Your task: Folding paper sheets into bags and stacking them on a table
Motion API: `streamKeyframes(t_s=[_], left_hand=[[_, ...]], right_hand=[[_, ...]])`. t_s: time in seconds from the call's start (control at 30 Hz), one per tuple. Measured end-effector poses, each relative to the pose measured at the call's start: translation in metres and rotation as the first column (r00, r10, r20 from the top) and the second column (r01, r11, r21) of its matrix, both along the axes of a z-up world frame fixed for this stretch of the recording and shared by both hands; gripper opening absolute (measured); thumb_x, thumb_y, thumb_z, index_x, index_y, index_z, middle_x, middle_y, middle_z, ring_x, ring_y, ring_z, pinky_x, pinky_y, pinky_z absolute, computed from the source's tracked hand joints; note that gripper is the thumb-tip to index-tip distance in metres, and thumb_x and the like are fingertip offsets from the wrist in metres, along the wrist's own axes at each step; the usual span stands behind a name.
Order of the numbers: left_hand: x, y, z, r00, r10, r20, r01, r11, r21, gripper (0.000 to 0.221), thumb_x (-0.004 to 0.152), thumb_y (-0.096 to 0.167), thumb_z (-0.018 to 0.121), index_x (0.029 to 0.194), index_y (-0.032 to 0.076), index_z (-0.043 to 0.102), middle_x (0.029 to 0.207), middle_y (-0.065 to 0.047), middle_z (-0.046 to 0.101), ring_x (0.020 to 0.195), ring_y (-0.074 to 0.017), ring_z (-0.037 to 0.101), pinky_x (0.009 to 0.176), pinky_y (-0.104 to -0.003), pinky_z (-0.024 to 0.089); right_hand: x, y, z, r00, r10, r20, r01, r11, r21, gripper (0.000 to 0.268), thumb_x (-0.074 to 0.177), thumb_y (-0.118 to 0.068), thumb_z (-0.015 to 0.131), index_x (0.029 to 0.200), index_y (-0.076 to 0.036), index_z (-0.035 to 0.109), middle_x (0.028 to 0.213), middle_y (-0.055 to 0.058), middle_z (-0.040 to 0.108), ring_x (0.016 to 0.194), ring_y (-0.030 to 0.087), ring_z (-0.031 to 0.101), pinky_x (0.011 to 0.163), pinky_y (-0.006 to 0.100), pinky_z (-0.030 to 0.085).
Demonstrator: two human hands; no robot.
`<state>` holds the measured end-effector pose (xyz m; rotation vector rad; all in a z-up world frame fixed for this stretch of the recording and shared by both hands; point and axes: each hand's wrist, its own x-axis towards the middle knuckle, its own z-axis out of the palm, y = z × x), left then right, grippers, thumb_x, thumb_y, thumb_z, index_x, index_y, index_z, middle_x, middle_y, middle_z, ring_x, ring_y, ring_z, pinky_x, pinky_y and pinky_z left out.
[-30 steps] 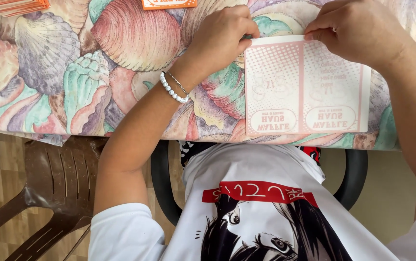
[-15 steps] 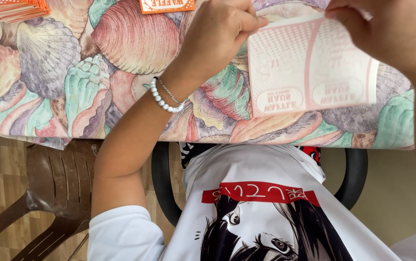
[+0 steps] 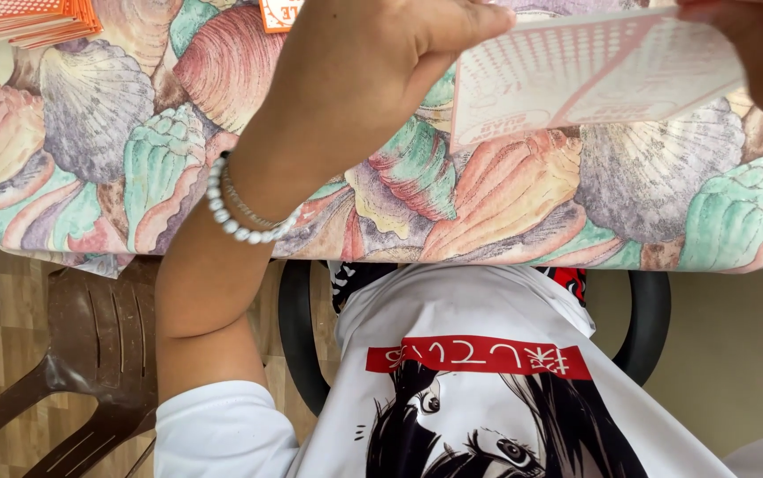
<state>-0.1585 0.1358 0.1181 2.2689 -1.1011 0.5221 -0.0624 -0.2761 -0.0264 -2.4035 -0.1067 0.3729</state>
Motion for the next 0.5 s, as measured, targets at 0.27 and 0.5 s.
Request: streamKeyframes(t_s=[0.27,0.5], left_hand=[[-0.022,-0.001,0.036,0.985,0.013,-0.172,-0.006,0.999,0.044,0.011,0.101,-0.002,0.069,0.107,-0.001,0.078,0.092,-0.007,0.077,0.082,-0.024,0.069,0.07,-0.038,0.045],[0.042,0.004,-0.111,0.969,0.166,-0.181,-0.141,0.979,0.147,0.012,0.085,0.004,0.075,0.084,0.015,0.08,0.082,0.003,0.071,0.079,-0.0205,0.067,0.058,-0.04,0.05]], right_hand=[[-0.062,0.03,0.073,0.871,0.359,0.335,-0.413,0.905,0.103,0.014,0.123,0.018,0.058,0.134,0.017,0.066,0.135,0.027,0.064,0.125,0.034,0.06,0.112,0.037,0.044],[-0.026,0.098,0.045,0.493,0.707,0.507,-0.507,0.707,-0.493,0.004,0.111,-0.011,0.082,0.109,-0.008,0.084,0.102,0.0,0.079,0.095,0.023,0.072,0.074,0.038,0.052]])
